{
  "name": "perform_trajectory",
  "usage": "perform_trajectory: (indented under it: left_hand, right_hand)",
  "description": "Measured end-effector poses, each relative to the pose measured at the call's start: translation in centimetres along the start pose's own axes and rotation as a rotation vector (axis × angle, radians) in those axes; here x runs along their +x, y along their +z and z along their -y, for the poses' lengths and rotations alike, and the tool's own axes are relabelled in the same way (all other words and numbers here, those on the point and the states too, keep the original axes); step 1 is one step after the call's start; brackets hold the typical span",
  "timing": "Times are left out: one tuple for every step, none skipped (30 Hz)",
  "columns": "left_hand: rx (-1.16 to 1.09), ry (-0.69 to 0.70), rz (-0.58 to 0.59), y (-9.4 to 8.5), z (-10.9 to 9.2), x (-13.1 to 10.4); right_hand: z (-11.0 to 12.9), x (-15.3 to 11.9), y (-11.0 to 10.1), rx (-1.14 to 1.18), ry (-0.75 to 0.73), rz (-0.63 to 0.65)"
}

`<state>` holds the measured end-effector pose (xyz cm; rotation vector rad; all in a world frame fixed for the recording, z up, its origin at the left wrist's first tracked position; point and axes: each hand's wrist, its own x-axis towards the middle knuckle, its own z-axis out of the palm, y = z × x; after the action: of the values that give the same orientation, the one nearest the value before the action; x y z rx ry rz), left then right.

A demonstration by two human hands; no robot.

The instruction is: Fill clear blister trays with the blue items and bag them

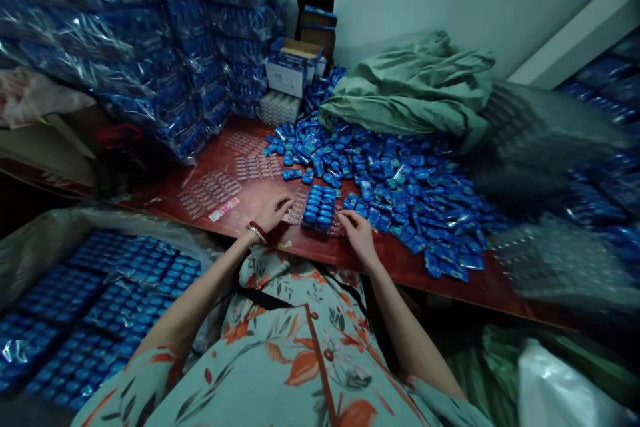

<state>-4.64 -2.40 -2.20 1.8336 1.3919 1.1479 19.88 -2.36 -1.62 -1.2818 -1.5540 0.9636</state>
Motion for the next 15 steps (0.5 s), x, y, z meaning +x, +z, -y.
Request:
perform_trajectory:
  left_hand:
    - [0.004,0.011,-0.001,0.0,-0.2,0.0]
    - [0.007,0.021,0.002,0.1,-0.3,0.1]
    - [0.011,0.029,0.007,0.2,-0.4,0.3]
    - [0.015,0.034,0.012,0.3,-0.4,0.4]
    - [0.018,0.037,0.018,0.4,-0.5,0.5]
    - [0.021,0.038,0.024,0.6,-0.4,0.6]
    - [0.023,0.037,0.029,0.7,-0.4,0.7]
    - [0.027,0.035,0.034,0.9,-0.3,0.8]
    - [0.032,0.031,0.035,1.0,-0.1,1.0]
    - [0.039,0.025,0.031,1.0,0.0,1.2]
    - [0.05,0.014,0.023,1.0,0.3,1.5]
    - [0.064,0.0,0.011,0.9,0.5,1.9]
    - [0.083,-0.016,-0.005,0.7,0.9,2.4]
    - [0.105,-0.035,-0.023,0.4,1.3,3.1]
    - [0.132,-0.055,-0.044,0.1,1.7,3.9]
  right_hand:
    - [0.2,-0.1,0.1,-0.013,-0.032,0.002]
    - [0.4,-0.1,0.2,-0.027,-0.057,0.006]
    - [0.6,-0.1,0.3,-0.04,-0.072,0.012]
    - [0.7,-0.1,0.5,-0.052,-0.079,0.018]
    - [0.7,-0.1,0.7,-0.063,-0.077,0.022]
    - [0.6,0.0,0.8,-0.07,-0.07,0.023]
    - [0.5,0.0,1.0,-0.076,-0.061,0.02]
    - [0.3,0.1,1.1,-0.084,-0.057,0.014]
    - [0.1,0.1,1.1,-0.097,-0.058,0.004]
    - [0.0,0.2,1.0,-0.114,-0.059,-0.011]
    - [-0.2,0.3,0.8,-0.135,-0.062,-0.027]
    - [-0.3,0.5,0.5,-0.161,-0.065,-0.045]
    - [-0.4,0.9,0.1,-0.192,-0.068,-0.063]
    - [-0.5,1.4,-0.4,-0.228,-0.072,-0.077]
    - [-0.6,2.0,-0.8,-0.267,-0.075,-0.087]
